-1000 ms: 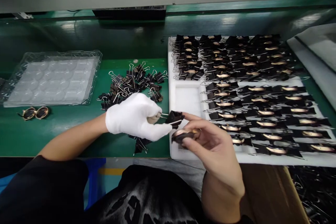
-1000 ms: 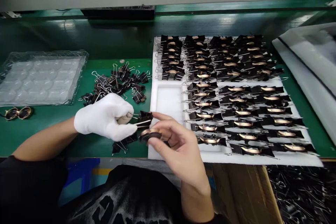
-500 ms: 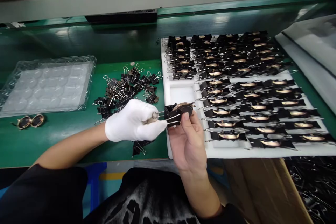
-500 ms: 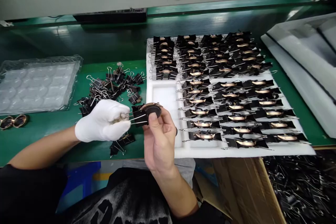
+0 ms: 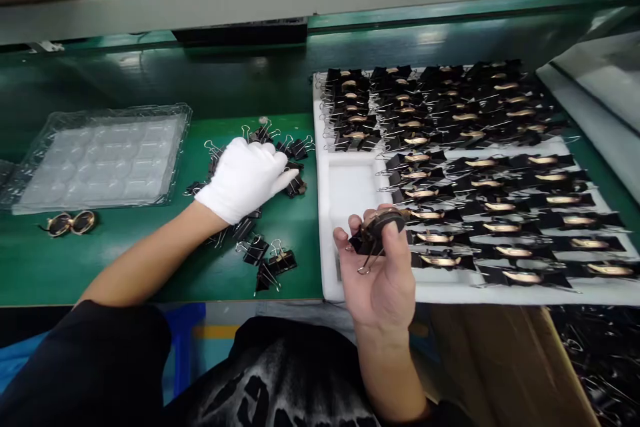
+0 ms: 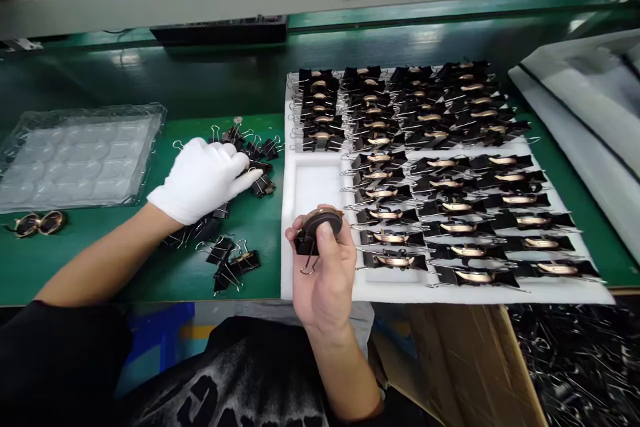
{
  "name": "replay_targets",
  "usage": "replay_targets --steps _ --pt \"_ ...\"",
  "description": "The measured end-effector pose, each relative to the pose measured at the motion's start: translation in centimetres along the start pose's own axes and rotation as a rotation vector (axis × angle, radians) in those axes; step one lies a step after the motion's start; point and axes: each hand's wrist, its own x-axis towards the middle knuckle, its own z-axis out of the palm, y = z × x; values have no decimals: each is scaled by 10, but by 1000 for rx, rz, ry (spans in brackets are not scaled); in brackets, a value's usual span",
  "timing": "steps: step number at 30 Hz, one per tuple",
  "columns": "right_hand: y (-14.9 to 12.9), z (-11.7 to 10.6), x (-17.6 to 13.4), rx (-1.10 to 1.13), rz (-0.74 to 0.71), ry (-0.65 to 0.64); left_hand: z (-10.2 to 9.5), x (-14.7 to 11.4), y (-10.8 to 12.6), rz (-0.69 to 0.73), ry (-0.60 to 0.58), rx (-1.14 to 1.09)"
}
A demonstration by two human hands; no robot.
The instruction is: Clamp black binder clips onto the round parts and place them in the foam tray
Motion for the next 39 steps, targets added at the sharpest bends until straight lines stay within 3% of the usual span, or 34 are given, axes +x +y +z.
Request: replay_targets --steps 5,10,14,18,20,23,26,29,34,39 --pt "3 -2 -5 -109 34 -158 8 1 12 -5 -9 -73" --pt "5 -8 -5 -286 103 -252 -24 -13 4 -112 1 -696" --pt "9 -13 -4 -402 54 -354 -48 -28 10 -105 160 -952" --pt "8 -16 -2 -448 -11 -490 -50 -35 17 93 255 -924" --pt "6 -18 -2 -468 -61 -500 -47 -35 16 80 263 -817" --pt "4 -19 -4 -479 -109 -509 -43 -34 14 31 178 -684" --pt "5 -22 -5 -468 -113 -525 -41 -33 14 163 90 -724" --pt "7 -25 -5 -482 -130 -517 -42 -33 17 229 82 -753" --pt "8 -25 -4 -506 -227 -440 -46 -33 19 143 -24 -830" --pt "8 -25 -8 -515 -286 -420 -38 -34 19 193 145 -859"
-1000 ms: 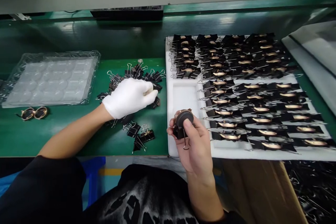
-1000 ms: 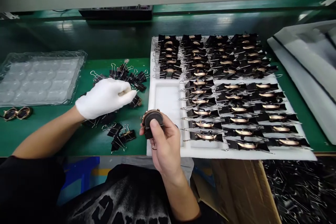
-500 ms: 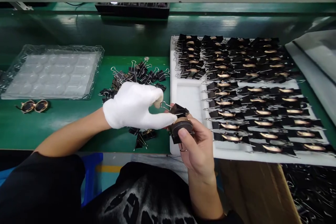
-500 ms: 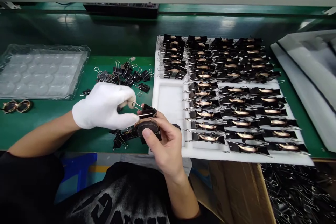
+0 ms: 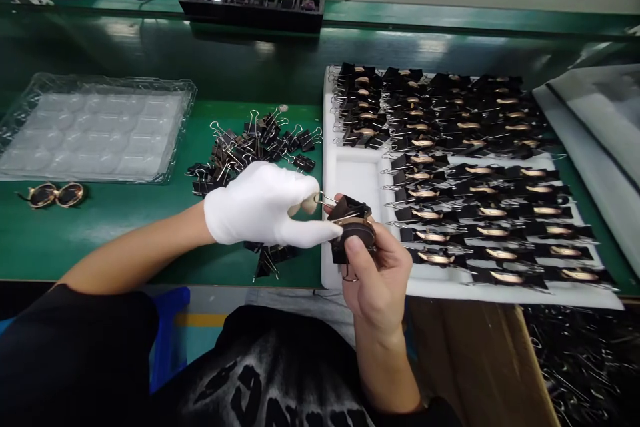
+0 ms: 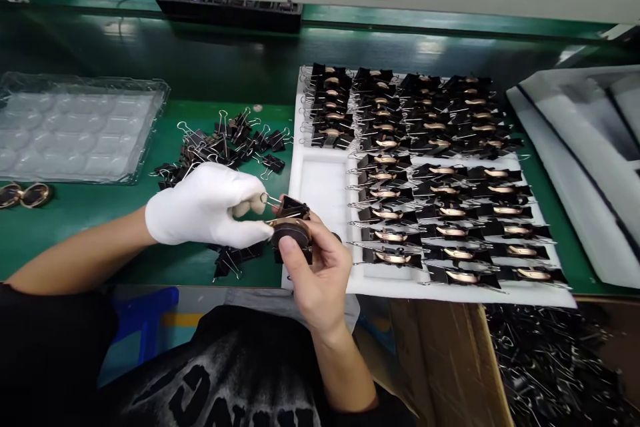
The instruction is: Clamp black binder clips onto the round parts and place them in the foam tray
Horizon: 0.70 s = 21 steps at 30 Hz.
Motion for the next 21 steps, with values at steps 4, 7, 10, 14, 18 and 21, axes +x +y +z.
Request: replay_targets --steps 4,7,10,14,18,21 --pt "-2 -2 -3 28 30 -71 4 -2 -3 96 88 -54" --pt "-3 -1 -4 25 80 -64 6 -3 -4 109 117 -97" --pt "-2 3 -7 23 127 -47 10 -4 -4 136 140 -120" --pt "-5 2 -8 48 157 -83 13 -4 -6 119 159 -175" --pt "-21 -13 -1 74 193 -111 1 -2 -9 12 115 -178" --pt "-28 -21 8 2 253 -114 -5 1 -10 -2 103 -210"
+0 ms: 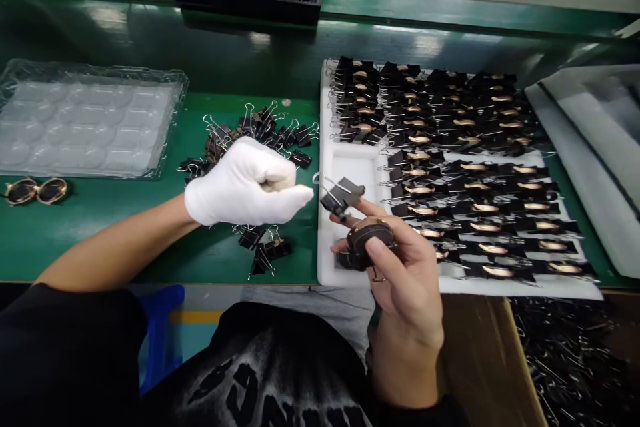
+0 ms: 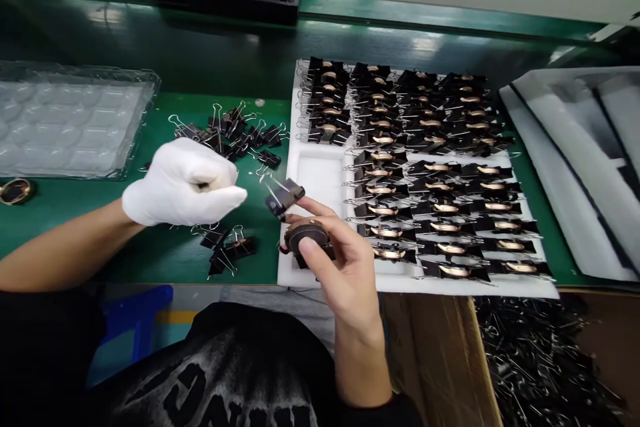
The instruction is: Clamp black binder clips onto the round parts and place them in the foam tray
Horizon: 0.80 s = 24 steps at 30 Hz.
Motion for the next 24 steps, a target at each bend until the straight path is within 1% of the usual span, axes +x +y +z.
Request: replay_targets --steps 2,5,7,9,11,13,14,16,17,19,21,22,24 --pt "2 3 6 16 78 -16 4 3 -2 2 -48 -28" --pt "12 15 15 66 176 48 17 5 -9 -7 -137 -83" --pt "17 23 18 75 196 82 24 6 -15 1 -209 -133" --pt "19 27 19 98 210 76 26 5 -19 2 -269 -154" --pt "19 27 18 144 232 83 24 5 -21 -19 -265 -107" --pt "19 23 16 194 245 117 17 5 -21 -54 -215 12" --pt "19 21 15 222 244 142 13 6 -22 -79 -182 106" --pt "18 17 14 279 235 185 5 8 -23 -116 -130 353" --pt "18 16 14 303 228 202 2 9 -24 -108 -140 482" --pt "18 14 15 334 219 222 1 11 -26 -46 -240 681" --pt "17 13 15 345 223 224 4 11 -26 24 -363 796" --pt "17 14 14 344 224 220 7 10 -26 39 -403 835" --pt "17 15 14 335 220 205 14 10 -24 33 -437 903"
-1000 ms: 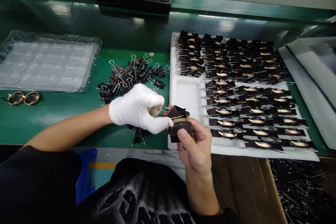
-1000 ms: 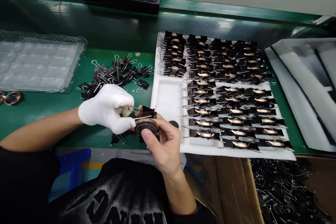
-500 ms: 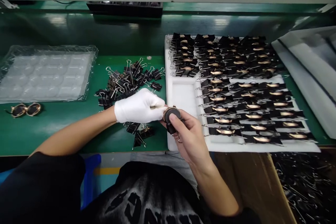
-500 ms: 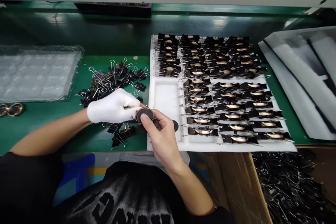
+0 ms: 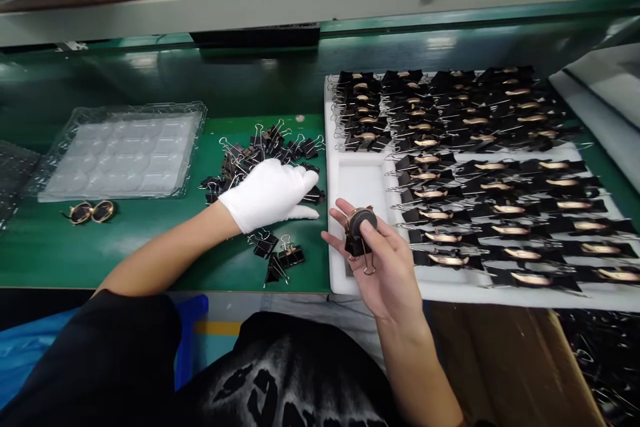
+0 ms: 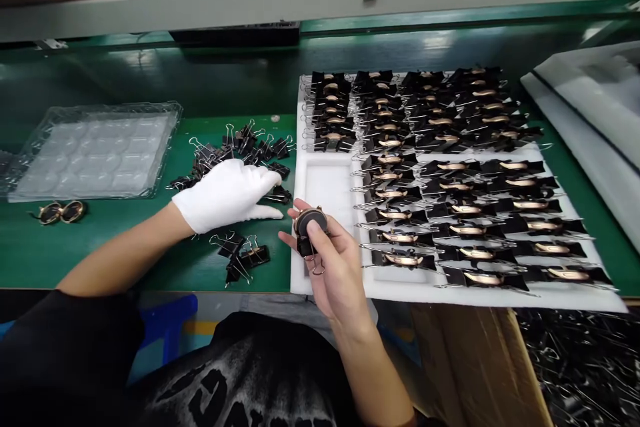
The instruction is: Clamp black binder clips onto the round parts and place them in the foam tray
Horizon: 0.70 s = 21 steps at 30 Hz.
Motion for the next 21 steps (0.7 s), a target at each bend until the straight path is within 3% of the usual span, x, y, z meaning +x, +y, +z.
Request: replay_targets --steps 8,16,21 --pt "-1 -4 0 -117 -47 -31 1 7 3 -2 -159 -34" --pt "-4 -1 3 -229 -112 -75 3 5 8 -70 -87 -20" --pt "-3 -5 6 -245 -153 -65 -2 -4 3 -70 43 -193"
